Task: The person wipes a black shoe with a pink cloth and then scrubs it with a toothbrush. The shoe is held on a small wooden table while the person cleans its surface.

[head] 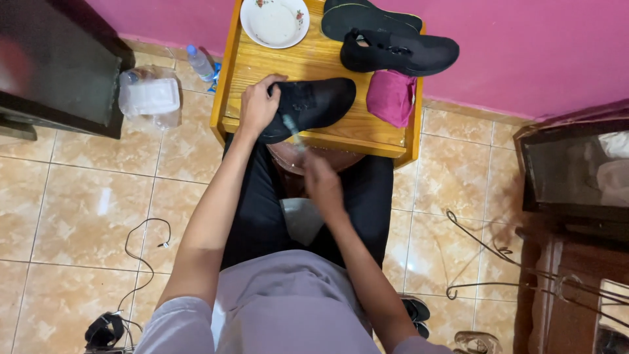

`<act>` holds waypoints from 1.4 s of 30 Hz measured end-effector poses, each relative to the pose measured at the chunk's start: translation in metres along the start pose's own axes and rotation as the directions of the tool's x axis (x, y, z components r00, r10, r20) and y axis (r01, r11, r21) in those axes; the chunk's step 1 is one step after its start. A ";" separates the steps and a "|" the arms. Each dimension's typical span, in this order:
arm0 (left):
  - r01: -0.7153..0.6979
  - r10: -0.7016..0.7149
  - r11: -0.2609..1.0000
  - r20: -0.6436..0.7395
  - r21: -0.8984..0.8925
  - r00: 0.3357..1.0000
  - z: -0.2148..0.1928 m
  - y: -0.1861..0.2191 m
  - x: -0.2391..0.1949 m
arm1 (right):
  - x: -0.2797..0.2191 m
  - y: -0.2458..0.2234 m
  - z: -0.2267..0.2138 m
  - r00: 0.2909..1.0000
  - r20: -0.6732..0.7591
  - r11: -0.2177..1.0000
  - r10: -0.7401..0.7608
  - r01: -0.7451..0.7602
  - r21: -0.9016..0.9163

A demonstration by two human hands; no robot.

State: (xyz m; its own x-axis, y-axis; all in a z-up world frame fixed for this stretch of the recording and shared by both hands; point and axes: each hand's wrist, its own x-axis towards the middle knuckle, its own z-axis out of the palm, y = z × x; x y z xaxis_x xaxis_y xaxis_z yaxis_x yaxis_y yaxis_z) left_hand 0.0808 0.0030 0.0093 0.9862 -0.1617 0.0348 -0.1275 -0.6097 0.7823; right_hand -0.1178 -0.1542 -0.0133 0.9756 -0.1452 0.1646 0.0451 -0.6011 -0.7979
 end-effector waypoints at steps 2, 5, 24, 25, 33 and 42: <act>-0.051 0.050 0.997 -0.020 -0.066 0.999 -0.003 0.005 -0.004 | 0.001 0.003 -0.009 1.000 -0.001 1.000 0.022 -0.022 0.010; -0.192 0.175 0.951 -0.091 -0.241 0.980 -0.017 0.016 -0.019 | 0.011 0.020 -0.029 0.990 -0.064 0.992 0.125 -0.126 -0.021; -0.154 0.045 0.948 -0.361 -0.279 0.932 0.027 -0.020 -0.040 | 0.000 -0.031 -0.009 0.998 -0.055 0.998 -0.020 0.024 0.061; -0.153 0.042 0.948 -0.367 -0.280 0.929 0.031 -0.032 -0.033 | 0.008 -0.013 -0.012 0.998 -0.050 0.998 -0.026 0.029 0.060; -0.330 0.327 0.942 0.053 0.066 0.943 -0.004 -0.059 -0.041 | -0.002 -0.012 0.003 0.997 -0.060 0.998 -0.046 0.043 -0.039; -0.409 0.421 0.884 -0.002 0.228 0.907 0.003 -0.066 -0.047 | 0.000 -0.047 0.013 0.998 -0.055 0.993 0.025 -0.018 0.118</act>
State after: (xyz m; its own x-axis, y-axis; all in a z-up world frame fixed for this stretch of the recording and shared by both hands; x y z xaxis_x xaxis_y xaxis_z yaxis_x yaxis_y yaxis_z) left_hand 0.0429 0.0486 -0.0454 0.8414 -0.4013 0.3620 -0.5401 -0.6492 0.5356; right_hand -0.1172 -0.1154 0.0170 0.9632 -0.2031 0.1763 0.0525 -0.5010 -0.8638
